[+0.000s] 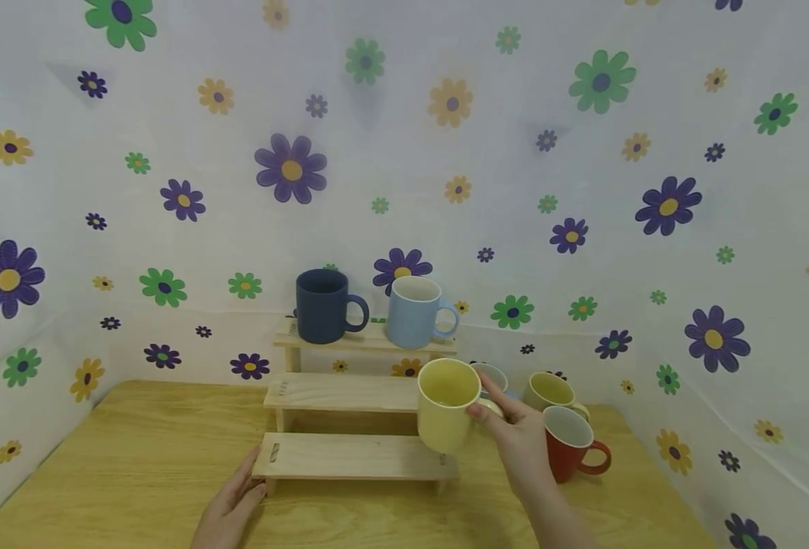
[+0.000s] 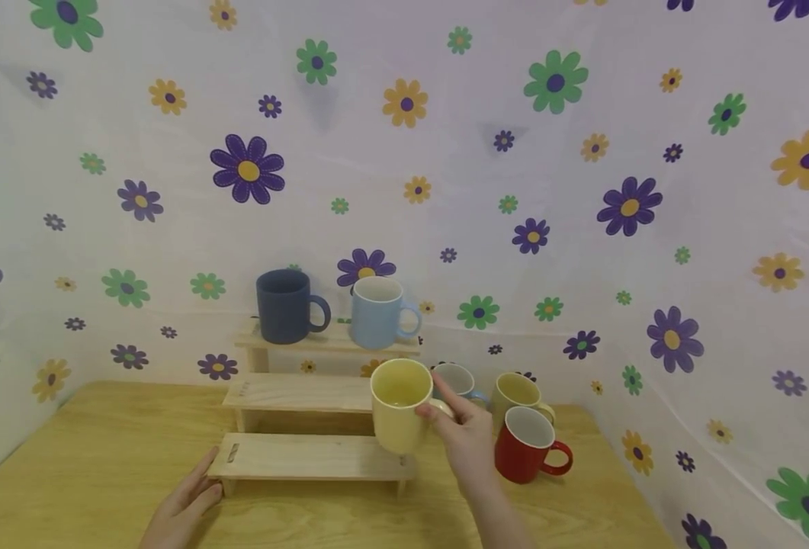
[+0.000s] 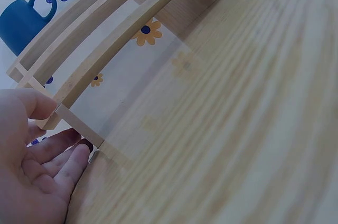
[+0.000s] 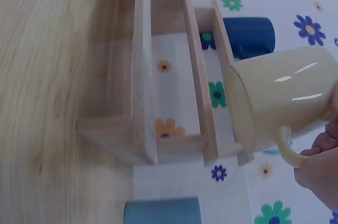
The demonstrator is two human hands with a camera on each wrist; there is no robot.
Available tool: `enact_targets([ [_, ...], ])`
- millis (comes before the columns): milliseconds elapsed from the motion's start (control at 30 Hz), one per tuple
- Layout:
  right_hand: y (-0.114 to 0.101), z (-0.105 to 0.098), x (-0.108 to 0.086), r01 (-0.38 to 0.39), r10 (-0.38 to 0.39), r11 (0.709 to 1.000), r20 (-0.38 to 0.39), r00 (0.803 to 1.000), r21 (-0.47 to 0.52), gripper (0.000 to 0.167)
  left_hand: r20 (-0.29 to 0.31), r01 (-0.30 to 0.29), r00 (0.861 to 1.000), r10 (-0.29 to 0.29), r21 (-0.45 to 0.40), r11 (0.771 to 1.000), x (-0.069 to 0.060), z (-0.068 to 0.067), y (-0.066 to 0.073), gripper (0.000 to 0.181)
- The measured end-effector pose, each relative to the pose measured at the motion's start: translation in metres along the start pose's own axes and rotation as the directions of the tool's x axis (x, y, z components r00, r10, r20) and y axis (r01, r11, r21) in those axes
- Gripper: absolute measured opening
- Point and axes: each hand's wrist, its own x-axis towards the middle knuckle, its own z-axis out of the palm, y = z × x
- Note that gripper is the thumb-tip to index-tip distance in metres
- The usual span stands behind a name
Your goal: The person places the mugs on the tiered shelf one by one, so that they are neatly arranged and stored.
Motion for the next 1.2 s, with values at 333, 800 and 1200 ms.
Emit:
enact_targets([
  [333, -0.003, 0.062, 0.021, 0.066, -0.076, 0.993, 0.104, 0.992, 0.094, 0.049, -0.008, -0.007, 1.0, 0.007, -0.021, 1.0, 0.001, 0.0, -0.002, 0.061],
  [800, -0.001, 0.135, 0.043, 0.144, -0.151, 0.988, 0.179, 0.972, 0.053, 0.051, -0.025, 0.003, 1.0, -0.004, -0.025, 1.0, 0.001, 0.001, -0.001, 0.061],
  [1200, 0.002, 0.171, 0.049, 0.128, -0.144, 0.988, 0.216, 0.966, 0.087, 0.044, -0.014, 0.012, 1.0, -0.013, -0.054, 0.998, 0.003, 0.002, -0.004, 0.06],
])
